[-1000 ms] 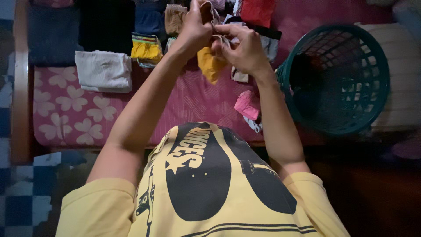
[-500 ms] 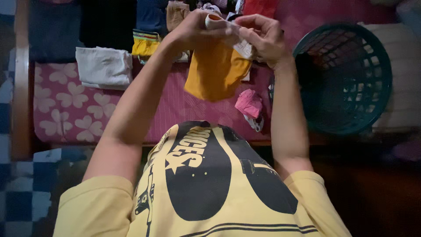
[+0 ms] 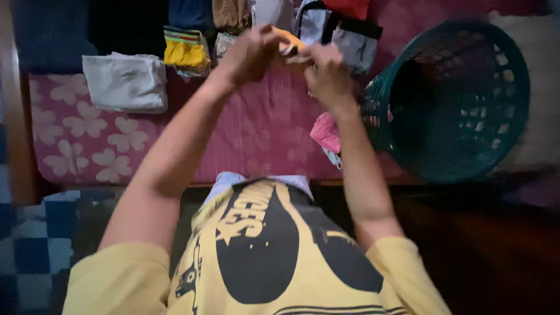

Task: The person folds various small garments including underwear, socks, and shirts on a bed. They pick each item from a green laundry basket, fold it by hand, and place it into a growing stack on the bed.

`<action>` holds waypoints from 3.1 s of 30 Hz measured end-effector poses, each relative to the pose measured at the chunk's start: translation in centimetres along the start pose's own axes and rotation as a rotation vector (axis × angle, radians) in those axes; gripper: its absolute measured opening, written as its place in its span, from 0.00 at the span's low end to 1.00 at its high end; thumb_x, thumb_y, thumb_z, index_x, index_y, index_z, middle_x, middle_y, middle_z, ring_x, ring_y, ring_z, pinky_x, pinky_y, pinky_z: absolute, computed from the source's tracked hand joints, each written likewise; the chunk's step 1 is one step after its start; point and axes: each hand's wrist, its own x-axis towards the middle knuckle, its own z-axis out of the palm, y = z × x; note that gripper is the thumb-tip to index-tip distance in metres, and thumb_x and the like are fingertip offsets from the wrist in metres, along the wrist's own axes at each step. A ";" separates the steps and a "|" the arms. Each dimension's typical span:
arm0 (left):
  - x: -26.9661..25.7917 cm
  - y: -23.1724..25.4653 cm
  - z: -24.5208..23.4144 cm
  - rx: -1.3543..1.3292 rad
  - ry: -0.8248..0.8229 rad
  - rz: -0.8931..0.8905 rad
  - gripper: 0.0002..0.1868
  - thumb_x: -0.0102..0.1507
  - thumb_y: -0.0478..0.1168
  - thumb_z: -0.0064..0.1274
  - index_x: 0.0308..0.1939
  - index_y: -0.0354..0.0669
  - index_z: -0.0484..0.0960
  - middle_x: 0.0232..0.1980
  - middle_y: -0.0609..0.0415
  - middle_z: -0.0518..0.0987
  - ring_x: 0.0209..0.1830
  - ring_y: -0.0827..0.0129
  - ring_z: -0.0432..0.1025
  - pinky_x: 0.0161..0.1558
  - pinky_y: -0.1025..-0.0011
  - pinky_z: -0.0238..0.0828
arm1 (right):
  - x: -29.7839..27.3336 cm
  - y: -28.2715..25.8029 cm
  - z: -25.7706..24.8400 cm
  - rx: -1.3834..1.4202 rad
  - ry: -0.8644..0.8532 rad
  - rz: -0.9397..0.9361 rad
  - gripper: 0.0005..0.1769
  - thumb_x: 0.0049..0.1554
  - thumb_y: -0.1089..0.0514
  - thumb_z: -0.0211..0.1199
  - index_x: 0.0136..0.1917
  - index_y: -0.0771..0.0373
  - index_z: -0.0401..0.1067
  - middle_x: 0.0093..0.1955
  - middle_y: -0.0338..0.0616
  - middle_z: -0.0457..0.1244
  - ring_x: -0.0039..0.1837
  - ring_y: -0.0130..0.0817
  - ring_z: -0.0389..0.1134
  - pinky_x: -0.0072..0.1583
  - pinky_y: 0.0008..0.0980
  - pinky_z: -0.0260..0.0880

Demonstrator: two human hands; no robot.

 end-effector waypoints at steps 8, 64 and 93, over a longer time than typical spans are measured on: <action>-19.1 1.3 13.5 -0.011 -0.232 -0.232 0.19 0.51 0.37 0.64 0.46 0.52 0.86 0.51 0.47 0.77 0.55 0.50 0.73 0.55 0.56 0.74 | -16.6 2.8 18.8 -0.021 -0.382 0.159 0.05 0.50 0.63 0.67 0.43 0.64 0.76 0.47 0.53 0.65 0.52 0.54 0.66 0.53 0.51 0.68; -18.3 -8.4 21.9 -0.558 -0.369 -0.519 0.20 0.59 0.42 0.64 0.55 0.47 0.84 0.53 0.45 0.83 0.55 0.51 0.77 0.57 0.54 0.74 | -21.2 15.7 29.7 0.905 -0.469 0.888 0.27 0.56 0.68 0.63 0.69 0.68 0.68 0.64 0.40 0.68 0.63 0.28 0.68 0.64 0.27 0.68; -14.6 -7.4 27.6 -1.037 0.298 -1.427 0.29 0.70 0.56 0.52 0.67 0.40 0.73 0.68 0.45 0.74 0.66 0.64 0.70 0.65 0.64 0.68 | -13.6 11.3 32.0 1.096 0.008 1.063 0.22 0.67 0.57 0.61 0.71 0.68 0.67 0.65 0.52 0.64 0.66 0.46 0.66 0.69 0.49 0.62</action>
